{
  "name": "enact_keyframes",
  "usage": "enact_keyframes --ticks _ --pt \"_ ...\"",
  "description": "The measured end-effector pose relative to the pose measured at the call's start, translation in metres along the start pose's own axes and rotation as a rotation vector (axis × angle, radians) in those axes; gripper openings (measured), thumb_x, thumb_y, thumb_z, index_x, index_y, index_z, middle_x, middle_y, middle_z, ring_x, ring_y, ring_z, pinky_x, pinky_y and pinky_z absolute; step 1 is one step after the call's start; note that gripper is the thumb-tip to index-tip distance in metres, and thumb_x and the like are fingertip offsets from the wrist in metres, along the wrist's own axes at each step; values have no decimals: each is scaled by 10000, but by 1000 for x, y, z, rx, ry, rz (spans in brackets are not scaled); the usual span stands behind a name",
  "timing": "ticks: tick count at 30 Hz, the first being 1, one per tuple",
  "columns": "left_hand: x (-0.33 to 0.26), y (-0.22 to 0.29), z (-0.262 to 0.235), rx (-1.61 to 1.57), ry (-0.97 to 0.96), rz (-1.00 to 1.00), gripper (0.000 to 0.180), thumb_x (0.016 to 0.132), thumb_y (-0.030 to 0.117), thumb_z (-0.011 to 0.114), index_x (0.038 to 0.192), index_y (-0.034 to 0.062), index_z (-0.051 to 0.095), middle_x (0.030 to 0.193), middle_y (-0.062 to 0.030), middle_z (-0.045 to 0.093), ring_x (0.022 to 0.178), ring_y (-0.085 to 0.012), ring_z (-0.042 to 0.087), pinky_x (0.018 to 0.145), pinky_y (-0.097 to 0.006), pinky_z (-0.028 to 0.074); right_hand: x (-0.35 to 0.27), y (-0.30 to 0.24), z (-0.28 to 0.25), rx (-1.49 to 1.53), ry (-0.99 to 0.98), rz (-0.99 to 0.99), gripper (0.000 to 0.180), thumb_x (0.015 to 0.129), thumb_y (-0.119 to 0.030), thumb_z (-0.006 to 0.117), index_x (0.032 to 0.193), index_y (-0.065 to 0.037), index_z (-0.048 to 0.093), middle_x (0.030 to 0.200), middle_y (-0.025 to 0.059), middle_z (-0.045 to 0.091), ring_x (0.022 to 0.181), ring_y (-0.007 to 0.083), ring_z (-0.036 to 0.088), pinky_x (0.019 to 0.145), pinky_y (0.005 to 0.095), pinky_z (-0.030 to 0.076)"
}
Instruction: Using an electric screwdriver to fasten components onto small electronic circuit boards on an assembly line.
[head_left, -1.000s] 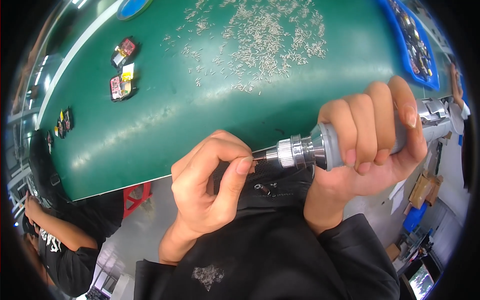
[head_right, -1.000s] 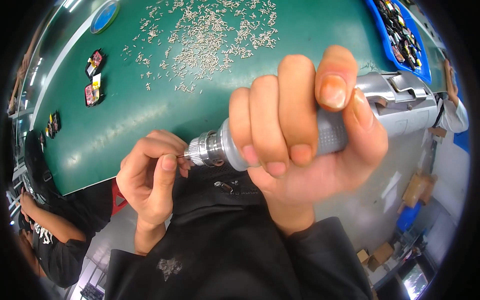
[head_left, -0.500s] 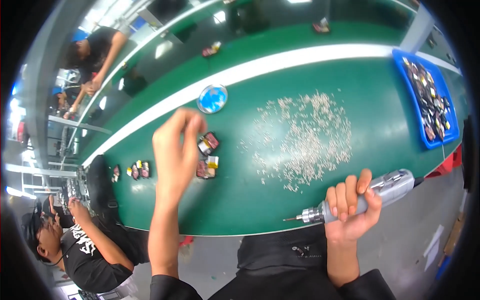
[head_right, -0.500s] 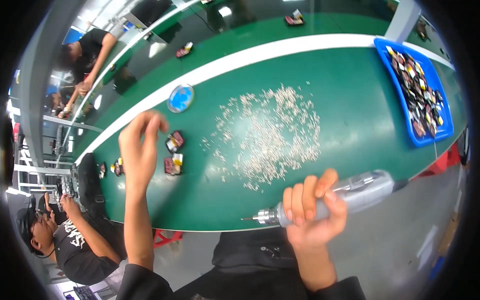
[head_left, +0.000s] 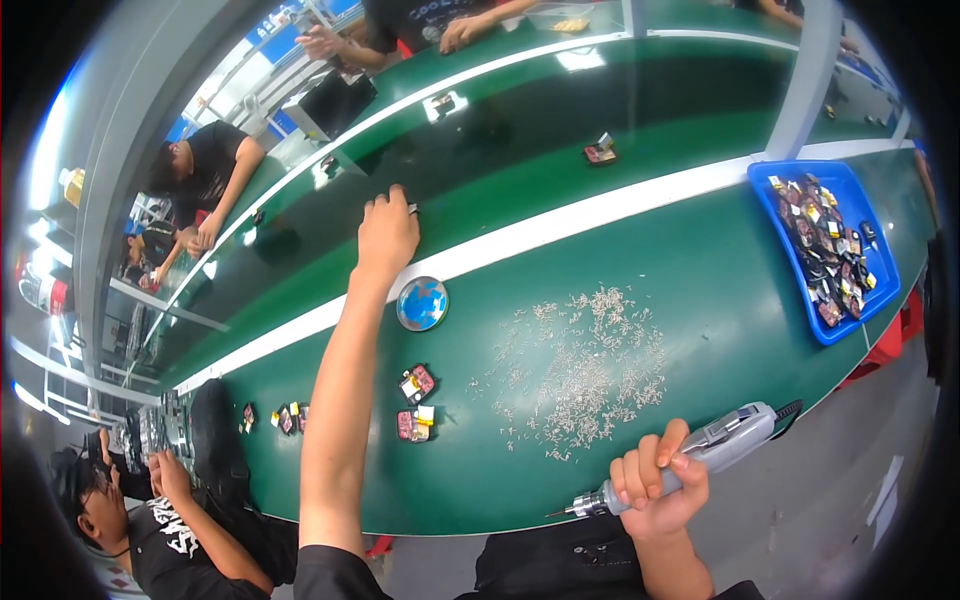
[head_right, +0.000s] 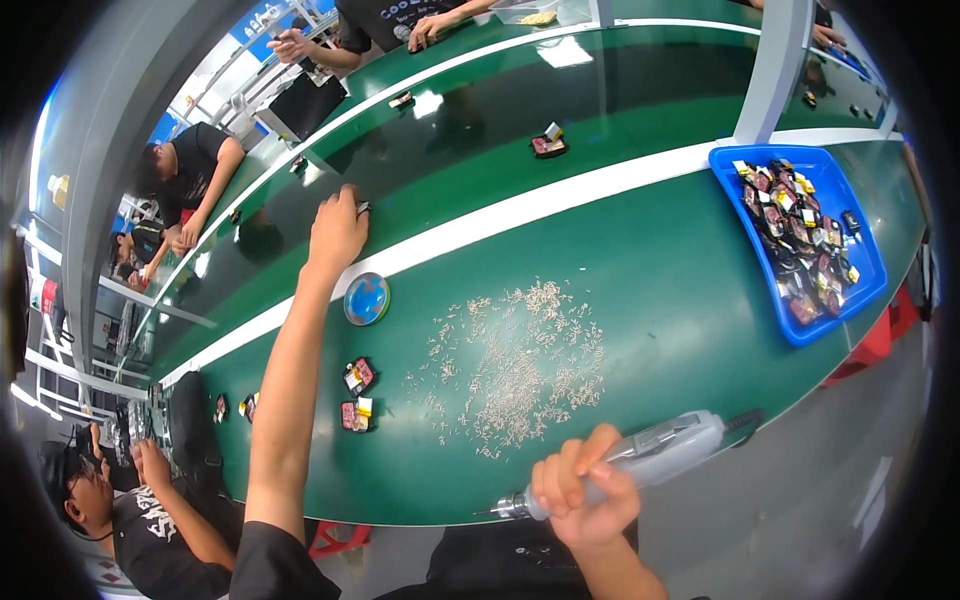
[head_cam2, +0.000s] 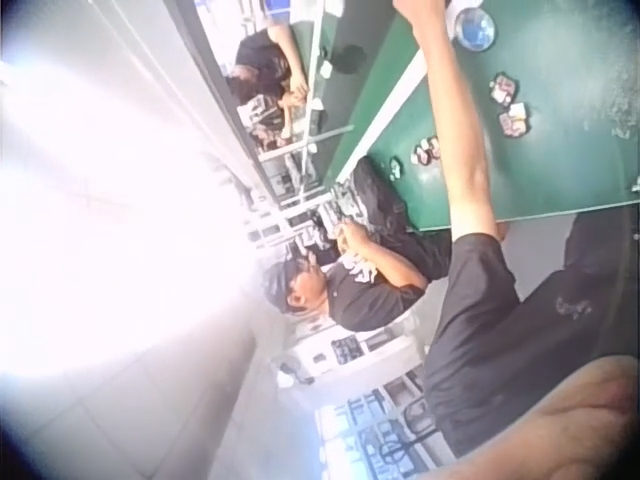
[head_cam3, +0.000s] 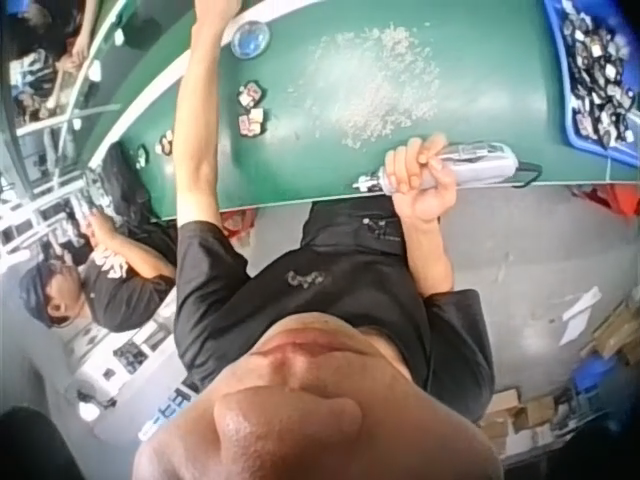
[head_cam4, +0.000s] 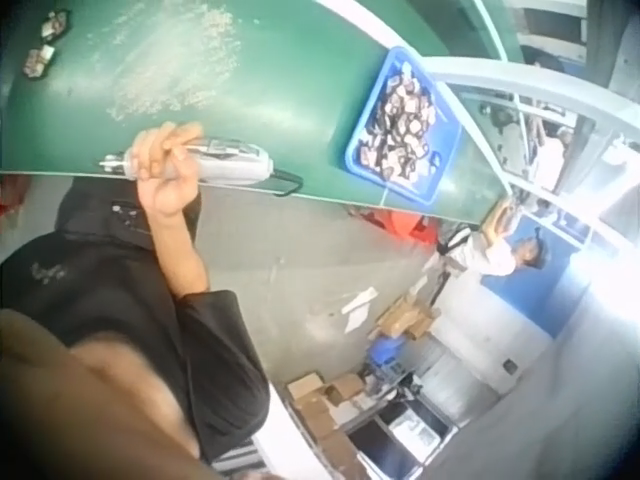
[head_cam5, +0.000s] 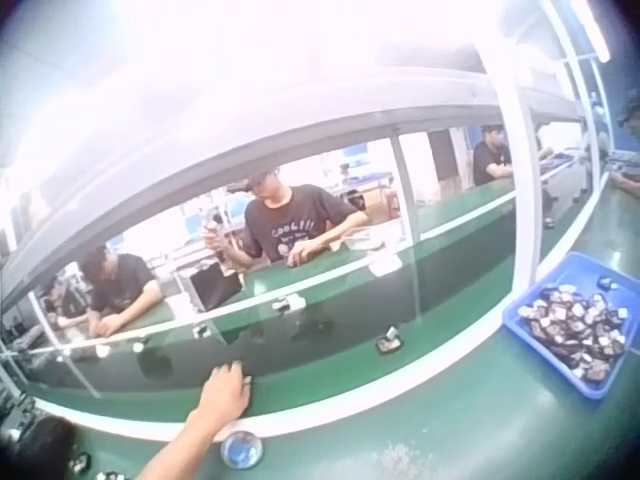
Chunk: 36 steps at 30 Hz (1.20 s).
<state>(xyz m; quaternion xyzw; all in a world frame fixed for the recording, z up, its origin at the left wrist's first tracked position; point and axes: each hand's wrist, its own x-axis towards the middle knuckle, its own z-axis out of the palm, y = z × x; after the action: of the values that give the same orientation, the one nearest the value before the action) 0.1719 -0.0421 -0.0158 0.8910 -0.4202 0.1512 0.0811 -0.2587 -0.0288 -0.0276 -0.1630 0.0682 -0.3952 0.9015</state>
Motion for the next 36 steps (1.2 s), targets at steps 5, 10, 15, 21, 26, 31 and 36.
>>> enact_keyframes --ticks 5,10,15,21,26,31,36 --pt "-26 -2 -17 -81 24 222 335 875 39 568 1206 -14 573 1145 -192 605 1066 -380 558 915 -441 476 0 -2 -6 -1 -20 18 123 894 -180 449 837 -73 428 555 33 388 427 146 387 508 331 403" --pt "-133 57 -88 -312 13 438 475 756 -131 559 1217 -21 584 1213 -179 607 1083 -373 569 946 -404 465 4 -6 -8 -5 -66 14 127 903 -195 450 856 -78 430 576 28 403 449 144 400 524 322 391" --pt "-249 85 -120 -337 -133 593 480 673 -128 607 1152 -122 569 1254 -267 566 1061 -404 594 884 -455 522 12 -4 -8 -36 -85 41 126 910 -200 443 859 -85 442 578 17 404 448 129 400 514 308 394" --pt "-291 95 -120 -503 -195 520 419 657 -110 649 1067 -149 571 1208 -261 587 989 -394 603 768 -425 554 -4 -1 0 -22 -82 86 110 899 -174 446 845 -79 435 559 16 396 429 130 402 498 299 405" --pt "-290 97 -118 -619 -172 513 391 642 -99 673 1023 -129 590 1126 -232 613 936 -353 608 703 -390 550 -23 8 5 -53 -158 185 120 917 -194 435 884 -84 468 591 13 425 455 132 417 520 310 404" --pt "-286 96 -116 -494 -117 589 345 594 -41 661 929 -119 628 1038 -202 636 882 -312 619 639 -342 555 -45 29 19 -84 -79 345 126 912 -216 461 867 -99 447 577 9 416 450 136 413 522 309 405" --pt "-291 111 -111 -469 -15 699 344 581 21 635 885 -139 632 969 -230 641 843 -319 634 615 -337 560 -64 50 21 -226 89 333 126 916 -213 470 884 -93 453 616 26 441 486 149 447 529 321 407"
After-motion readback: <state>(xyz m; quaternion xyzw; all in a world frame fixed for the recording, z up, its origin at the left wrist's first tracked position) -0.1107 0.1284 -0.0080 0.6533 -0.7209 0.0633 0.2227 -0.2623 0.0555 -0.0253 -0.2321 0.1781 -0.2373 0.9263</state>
